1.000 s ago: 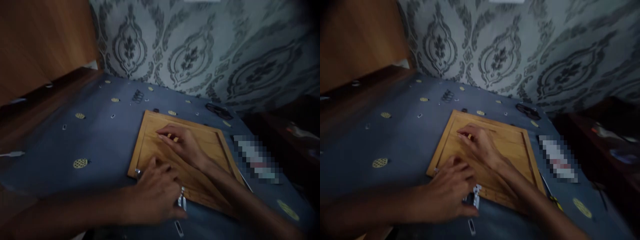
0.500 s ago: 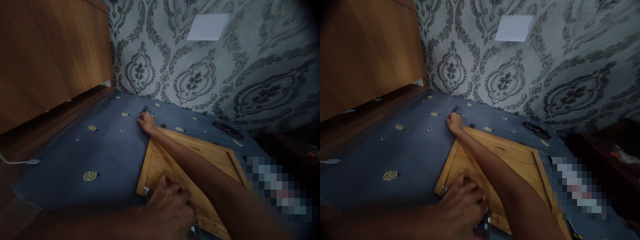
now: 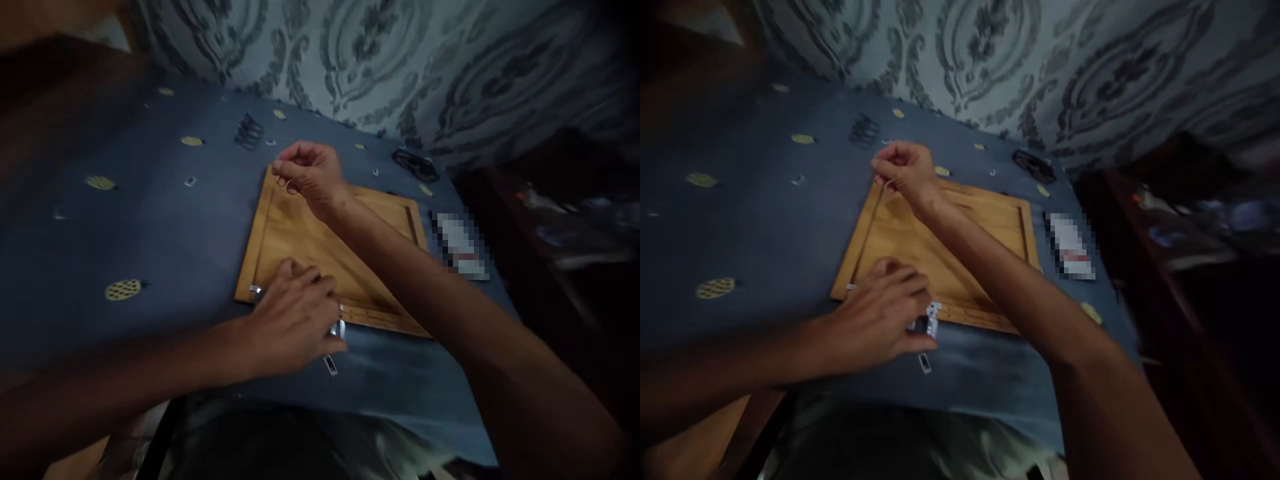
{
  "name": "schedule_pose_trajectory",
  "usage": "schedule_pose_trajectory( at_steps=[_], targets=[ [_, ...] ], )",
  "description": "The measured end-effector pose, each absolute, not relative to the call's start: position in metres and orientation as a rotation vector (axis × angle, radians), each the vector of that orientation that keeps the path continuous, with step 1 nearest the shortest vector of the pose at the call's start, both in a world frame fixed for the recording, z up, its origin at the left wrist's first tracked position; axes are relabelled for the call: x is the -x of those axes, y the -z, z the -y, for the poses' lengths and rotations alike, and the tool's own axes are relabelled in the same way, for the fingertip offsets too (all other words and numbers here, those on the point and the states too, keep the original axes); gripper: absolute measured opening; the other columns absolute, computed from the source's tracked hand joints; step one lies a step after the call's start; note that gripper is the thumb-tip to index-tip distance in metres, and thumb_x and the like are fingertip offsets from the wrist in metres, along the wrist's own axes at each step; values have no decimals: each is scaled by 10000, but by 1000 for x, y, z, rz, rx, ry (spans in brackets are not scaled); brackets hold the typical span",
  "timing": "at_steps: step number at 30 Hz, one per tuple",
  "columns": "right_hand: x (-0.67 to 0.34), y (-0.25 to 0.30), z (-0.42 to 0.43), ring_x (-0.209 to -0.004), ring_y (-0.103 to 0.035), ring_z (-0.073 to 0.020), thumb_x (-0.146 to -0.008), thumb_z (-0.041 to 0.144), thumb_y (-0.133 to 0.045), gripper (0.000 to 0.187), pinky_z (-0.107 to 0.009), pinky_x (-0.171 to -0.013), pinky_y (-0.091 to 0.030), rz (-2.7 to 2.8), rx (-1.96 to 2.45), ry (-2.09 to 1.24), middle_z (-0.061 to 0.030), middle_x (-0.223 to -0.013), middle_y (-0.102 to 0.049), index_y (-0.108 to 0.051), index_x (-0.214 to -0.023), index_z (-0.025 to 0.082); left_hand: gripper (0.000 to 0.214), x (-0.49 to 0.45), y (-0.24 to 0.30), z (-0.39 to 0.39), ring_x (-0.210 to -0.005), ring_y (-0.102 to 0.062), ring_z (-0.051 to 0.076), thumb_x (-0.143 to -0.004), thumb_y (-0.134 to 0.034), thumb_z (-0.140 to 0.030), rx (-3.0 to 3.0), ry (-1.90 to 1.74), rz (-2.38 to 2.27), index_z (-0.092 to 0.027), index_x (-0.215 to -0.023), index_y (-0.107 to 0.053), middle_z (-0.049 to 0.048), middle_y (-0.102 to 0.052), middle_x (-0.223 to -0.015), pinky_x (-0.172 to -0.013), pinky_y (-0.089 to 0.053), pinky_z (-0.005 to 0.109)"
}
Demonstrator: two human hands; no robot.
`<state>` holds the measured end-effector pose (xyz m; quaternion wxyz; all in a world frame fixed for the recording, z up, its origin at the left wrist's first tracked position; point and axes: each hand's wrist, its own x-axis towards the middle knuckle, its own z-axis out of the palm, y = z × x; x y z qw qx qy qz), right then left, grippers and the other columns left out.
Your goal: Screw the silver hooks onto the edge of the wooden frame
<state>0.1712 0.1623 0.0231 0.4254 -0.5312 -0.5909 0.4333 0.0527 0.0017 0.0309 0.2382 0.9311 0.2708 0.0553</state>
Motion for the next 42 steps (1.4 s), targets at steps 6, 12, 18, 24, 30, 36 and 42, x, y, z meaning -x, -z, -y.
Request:
schedule_pose_trajectory(
  at_steps=[6, 12, 18, 24, 30, 36, 42],
  targets=[
    [-244, -21, -41, -508, -523, -39, -800, 363, -946, 246, -161, -453, -428, 1280, 1299, -1048, 37, -671, -666, -780, -821, 183, 360, -57, -34, -5, -1093, -656, 306, -942, -827, -505, -2590, -54, -776, -154, -993, -767, 71, -729, -1024, -1011, -415, 505],
    [-261, -7, 41, -452, -543, -59, -806, 434, -937, 251, -173, -396, -415, 1201, 1345, -1010, 19, -639, -689, -823, -837, 213, 367, -59, -32, -4, -1083, -662, 323, -931, -826, -525, -2603, -28, -796, -166, -972, -765, 66, -717, -988, -1012, -433, 539],
    [-257, -3, 60, -503, -608, -66, -760, 276, -982, 201, -164, -482, -505, 1238, 1376, -918, 40, -654, -700, -793, -808, 229, 341, -60, -33, -4, -1069, -665, 326, -926, -832, -503, -2556, -49, -813, -174, -1001, -788, 54, -704, -979, -1031, -442, 577],
    [-262, -6, 60, -588, -673, -72, -822, 189, -921, 107, -154, -539, -531, 1391, 1362, -981, 24, -741, -756, -836, -845, 250, 328, -59, -29, -1, -1018, -671, 315, -902, -861, -480, -2593, -160, -793, -164, -934, -778, 46, -682, -918, -1016, -469, 578],
    [-268, -6, 63, -678, -704, -84, -910, 184, -838, 95, -171, -611, -576, 1496, 1354, -1011, 18, -839, -784, -837, -959, 265, 334, -57, -25, 1, -965, -670, 290, -869, -892, -473, -2622, -255, -797, -171, -867, -749, 30, -668, -874, -1004, -480, 562],
    [-268, -10, 60, -765, -689, -105, -977, 203, -764, 37, -218, -690, -560, 1660, 1368, -983, 6, -865, -748, -778, -958, 231, 328, -54, -21, 3, -933, -664, 273, -861, -897, -457, -2653, -368, -784, -173, -843, -734, 21, -648, -844, -991, -480, 536],
    [-268, -11, 55, -812, -679, -146, -1003, 220, -734, 52, -300, -752, -568, 1780, 1319, -943, -11, -879, -722, -748, -960, 247, 307, -56, -23, 1, -942, -652, 284, -894, -857, -462, -2646, -293, -779, -183, -865, -733, 23, -639, -847, -947, -472, 528]
  ],
)
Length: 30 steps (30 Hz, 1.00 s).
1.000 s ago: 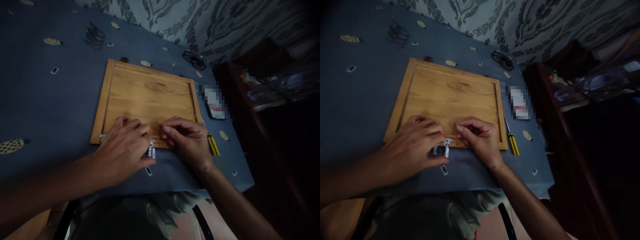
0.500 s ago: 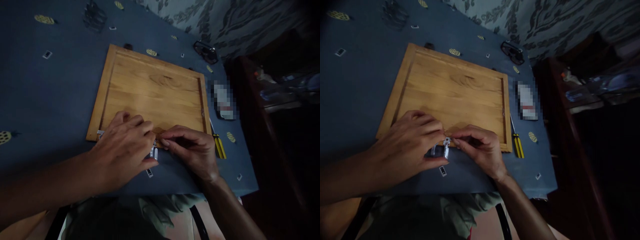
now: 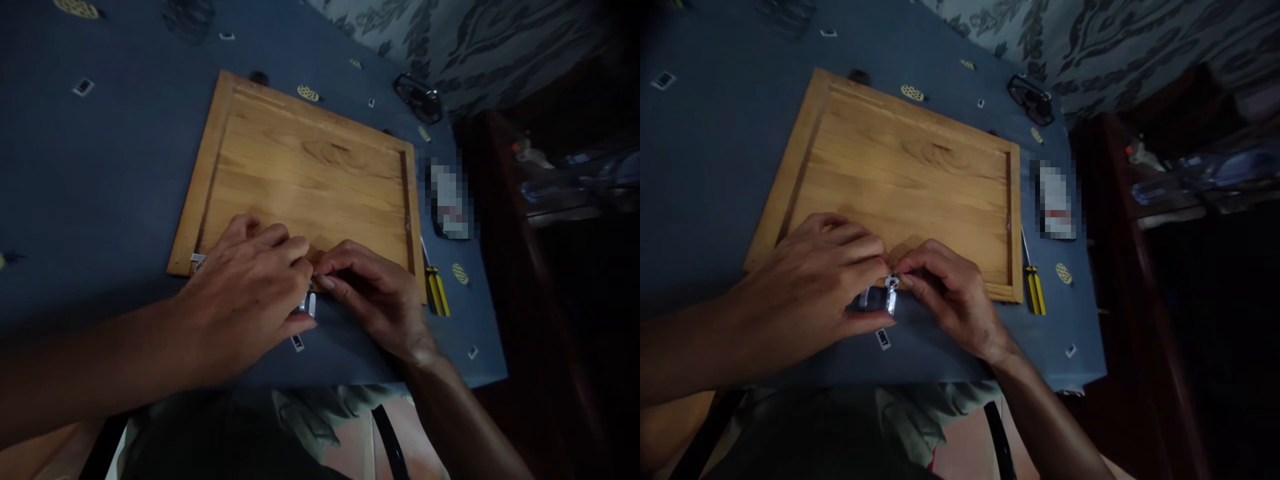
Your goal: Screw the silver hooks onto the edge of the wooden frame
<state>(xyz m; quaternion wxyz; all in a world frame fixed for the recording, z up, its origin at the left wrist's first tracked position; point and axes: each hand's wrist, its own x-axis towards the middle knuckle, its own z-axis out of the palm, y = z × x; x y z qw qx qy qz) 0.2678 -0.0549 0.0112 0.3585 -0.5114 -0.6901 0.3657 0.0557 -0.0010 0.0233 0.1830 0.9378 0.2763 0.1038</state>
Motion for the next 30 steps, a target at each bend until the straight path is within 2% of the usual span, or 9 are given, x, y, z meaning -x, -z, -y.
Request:
schedule_pose_trajectory(
  at_steps=[5, 15, 19, 23, 30],
  targets=[
    [-267, -7, 54, -824, -693, -153, -1006, 203, -733, 51, -320, -775, -576, 1805, 1308, -932, -18, -902, -744, -756, -981, 242, 291, -56, -26, 0, -974, -652, 302, -907, -841, -454, -2628, -222, -783, -180, -893, -746, 35, -643, -872, -955, -461, 542],
    [-271, -13, 49, -775, -658, -113, -1004, 225, -733, 78, -254, -748, -536, 1813, 1275, -1083, -4, -864, -718, -752, -929, 217, 316, -57, -25, 0, -951, -652, 273, -906, -829, -465, -2649, -224, -797, -185, -825, -708, 28, -654, -857, -977, -460, 524],
    [-270, -17, 44, -766, -665, -132, -980, 339, -787, 152, -281, -764, -562, 1744, 1327, -1203, -13, -830, -720, -779, -900, 210, 325, -57, -25, 0, -958, -657, 273, -902, -832, -464, -2644, -219, -804, -185, -806, -695, 30, -663, -872, -971, -458, 514],
    [-269, -20, 39, -767, -693, -129, -927, 453, -843, 258, -255, -735, -577, 1631, 1367, -1352, -16, -821, -744, -804, -888, 201, 313, -58, -25, 0, -955, -658, 278, -896, -838, -442, -2640, -238, -801, -182, -803, -690, 33, -667, -871, -951, -458, 514],
    [-271, -17, 37, -755, -703, -112, -858, 462, -905, 282, -226, -721, -596, 1500, 1378, -1485, -14, -827, -759, -814, -897, 197, 296, -56, -24, 0, -955, -654, 259, -923, -805, -421, -2623, -275, -799, -185, -801, -674, 22, -662, -866, -960, -453, 503]
  ],
)
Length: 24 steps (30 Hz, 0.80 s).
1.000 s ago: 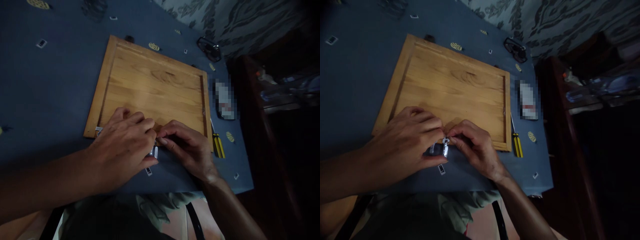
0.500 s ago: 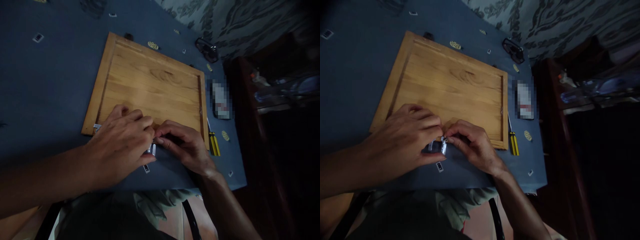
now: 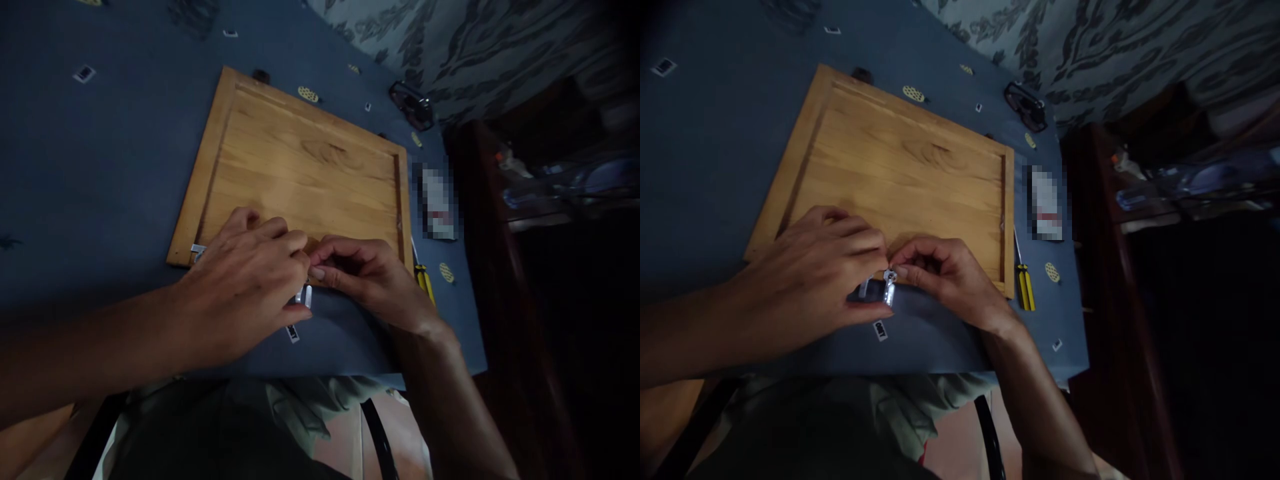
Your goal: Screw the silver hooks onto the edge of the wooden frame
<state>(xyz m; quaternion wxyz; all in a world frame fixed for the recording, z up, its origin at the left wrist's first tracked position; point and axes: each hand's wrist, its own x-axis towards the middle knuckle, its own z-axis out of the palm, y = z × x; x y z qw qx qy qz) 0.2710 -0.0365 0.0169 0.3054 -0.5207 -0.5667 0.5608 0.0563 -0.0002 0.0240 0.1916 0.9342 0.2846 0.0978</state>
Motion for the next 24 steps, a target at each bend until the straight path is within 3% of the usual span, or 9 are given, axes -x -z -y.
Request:
schedule_pose_trajectory(
  at_steps=[8, 15, 19, 24],
  targets=[
    [-268, -14, 39, -741, -660, -119, -820, 493, -927, 356, -231, -678, -554, 1450, 1427, -1423, -18, -812, -731, -764, -877, 182, 255, -56, -25, 0, -997, -664, 290, -931, -797, -396, -2618, -243, -796, -174, -844, -708, 28, -663, -892, -989, -446, 536],
    [-266, -13, 41, -706, -635, -117, -837, 515, -910, 359, -230, -648, -519, 1484, 1428, -1342, -14, -774, -719, -766, -840, 186, 302, -56, -25, -1, -967, -656, 263, -917, -818, -432, -2598, -225, -791, -189, -797, -684, 27, -679, -876, -976, -445, 498],
    [-270, -12, 43, -725, -643, -120, -928, 499, -831, 302, -252, -684, -537, 1528, 1401, -1237, -18, -819, -727, -784, -883, 203, 311, -57, -25, -1, -942, -655, 266, -898, -844, -455, -2615, -209, -818, -185, -826, -708, 30, -681, -892, -984, -442, 511],
    [-274, -9, 47, -793, -686, -152, -899, 398, -878, 164, -281, -695, -540, 1632, 1333, -1119, -33, -891, -752, -835, -945, 246, 322, -59, -26, -1, -957, -659, 280, -884, -864, -485, -2615, -181, -812, -181, -884, -756, 31, -673, -894, -995, -443, 526]
  ],
)
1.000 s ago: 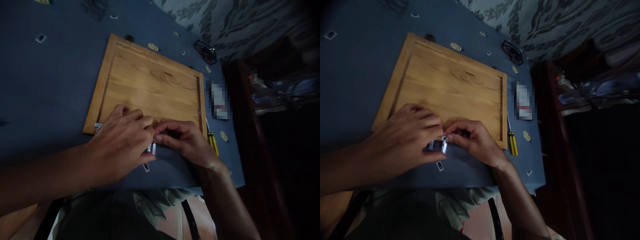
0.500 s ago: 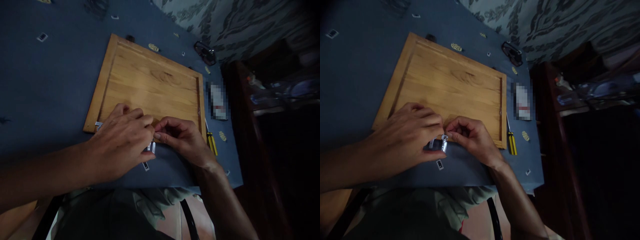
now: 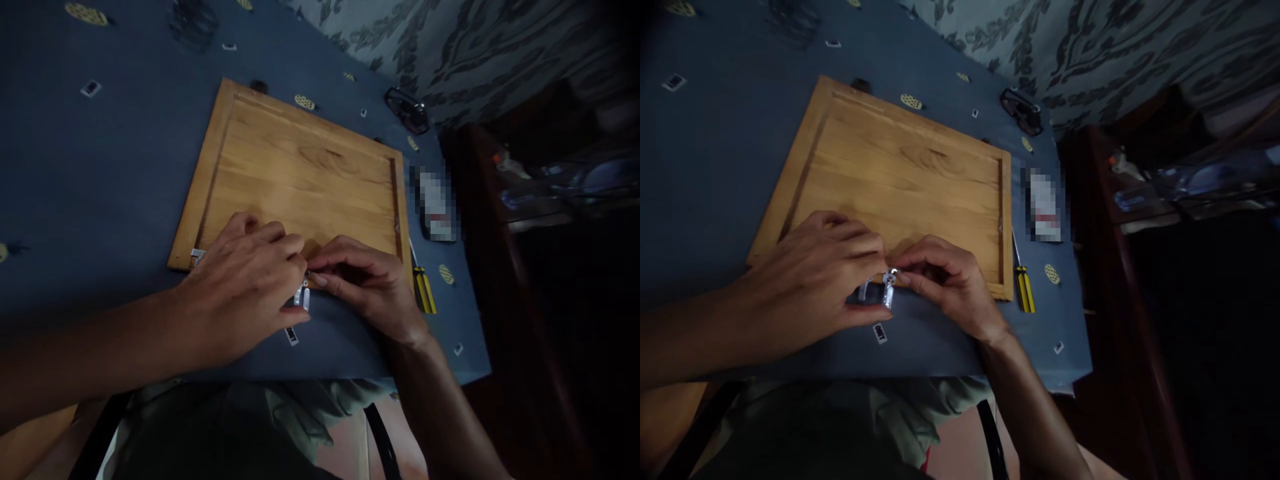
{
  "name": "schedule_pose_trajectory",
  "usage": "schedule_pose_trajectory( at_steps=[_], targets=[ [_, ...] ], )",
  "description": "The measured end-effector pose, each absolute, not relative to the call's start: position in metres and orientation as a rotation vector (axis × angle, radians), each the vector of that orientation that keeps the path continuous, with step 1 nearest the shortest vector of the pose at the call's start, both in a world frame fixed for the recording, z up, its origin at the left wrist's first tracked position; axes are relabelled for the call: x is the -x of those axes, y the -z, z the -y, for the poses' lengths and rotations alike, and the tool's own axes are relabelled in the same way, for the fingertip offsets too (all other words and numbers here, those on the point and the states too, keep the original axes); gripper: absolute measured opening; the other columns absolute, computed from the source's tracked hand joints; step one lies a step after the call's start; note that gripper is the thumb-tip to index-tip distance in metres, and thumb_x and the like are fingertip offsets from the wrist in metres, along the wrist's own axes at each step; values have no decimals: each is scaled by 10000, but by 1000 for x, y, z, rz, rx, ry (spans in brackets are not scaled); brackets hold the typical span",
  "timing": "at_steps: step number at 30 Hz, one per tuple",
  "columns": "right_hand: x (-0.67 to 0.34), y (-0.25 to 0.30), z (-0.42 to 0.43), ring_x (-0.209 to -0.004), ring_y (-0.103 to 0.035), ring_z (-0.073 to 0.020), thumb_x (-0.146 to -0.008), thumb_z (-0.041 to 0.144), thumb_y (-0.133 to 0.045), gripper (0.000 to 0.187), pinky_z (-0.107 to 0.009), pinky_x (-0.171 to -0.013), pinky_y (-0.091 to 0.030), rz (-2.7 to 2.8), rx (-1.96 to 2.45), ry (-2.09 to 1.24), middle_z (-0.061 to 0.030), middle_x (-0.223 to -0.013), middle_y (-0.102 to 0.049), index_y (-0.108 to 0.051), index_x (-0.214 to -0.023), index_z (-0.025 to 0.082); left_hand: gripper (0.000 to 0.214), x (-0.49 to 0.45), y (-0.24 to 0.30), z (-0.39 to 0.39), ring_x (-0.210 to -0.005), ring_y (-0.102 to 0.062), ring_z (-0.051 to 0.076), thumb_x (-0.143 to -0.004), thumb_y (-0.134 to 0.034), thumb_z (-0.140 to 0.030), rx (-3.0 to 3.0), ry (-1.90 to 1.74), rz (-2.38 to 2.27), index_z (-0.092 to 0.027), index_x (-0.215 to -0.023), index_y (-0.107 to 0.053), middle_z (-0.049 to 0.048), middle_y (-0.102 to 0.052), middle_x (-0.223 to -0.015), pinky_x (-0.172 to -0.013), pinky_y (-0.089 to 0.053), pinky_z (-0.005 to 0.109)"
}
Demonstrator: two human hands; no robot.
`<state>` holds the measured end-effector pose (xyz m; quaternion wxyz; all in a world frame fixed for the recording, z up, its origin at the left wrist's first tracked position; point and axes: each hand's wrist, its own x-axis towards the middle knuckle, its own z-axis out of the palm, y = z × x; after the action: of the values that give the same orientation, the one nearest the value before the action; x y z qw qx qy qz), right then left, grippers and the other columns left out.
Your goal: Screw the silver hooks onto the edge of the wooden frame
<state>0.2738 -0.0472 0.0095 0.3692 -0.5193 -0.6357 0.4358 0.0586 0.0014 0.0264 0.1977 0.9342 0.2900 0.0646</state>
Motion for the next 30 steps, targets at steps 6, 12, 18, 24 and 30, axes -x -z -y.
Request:
schedule_pose_trajectory(
  at_steps=[6, 12, 18, 24, 30],
  targets=[
    [-272, -4, 48, -787, -677, -150, -891, 290, -884, 80, -281, -664, -525, 1729, 1298, -989, -20, -886, -745, -851, -964, 284, 315, -57, -23, -1, -969, -661, 292, -883, -865, -481, -2636, -214, -811, -183, -897, -765, 34, -675, -897, -963, -452, 524],
    [-271, -2, 48, -814, -705, -141, -918, 225, -850, 39, -273, -743, -586, 1795, 1261, -899, -22, -903, -752, -835, -940, 254, 327, -58, -26, -1, -982, -655, 287, -889, -858, -492, -2624, -133, -815, -182, -887, -754, 33, -667, -895, -998, -447, 529],
    [-269, -1, 47, -765, -684, -114, -910, 260, -866, 96, -229, -685, -548, 1828, 1229, -826, -13, -845, -733, -794, -888, 201, 357, -61, -31, -3, -1010, -652, 296, -907, -839, -517, -2597, -47, -824, -178, -869, -735, 35, -659, -908, -1027, -432, 549],
    [-269, 0, 48, -780, -697, -128, -942, 236, -829, 51, -242, -694, -559, 1845, 1247, -807, -24, -865, -741, -801, -921, 199, 355, -61, -32, -3, -1059, -654, 314, -904, -841, -527, -2576, 12, -850, -180, -941, -770, 46, -677, -941, -1037, -428, 553],
    [-271, -1, 50, -817, -703, -126, -1003, 202, -744, 63, -250, -740, -574, 1828, 1221, -796, -26, -896, -754, -796, -966, 196, 350, -63, -35, -5, -1074, -661, 316, -916, -833, -525, -2554, 53, -853, -196, -1024, -785, 44, -710, -994, -1057, -424, 563]
  ],
)
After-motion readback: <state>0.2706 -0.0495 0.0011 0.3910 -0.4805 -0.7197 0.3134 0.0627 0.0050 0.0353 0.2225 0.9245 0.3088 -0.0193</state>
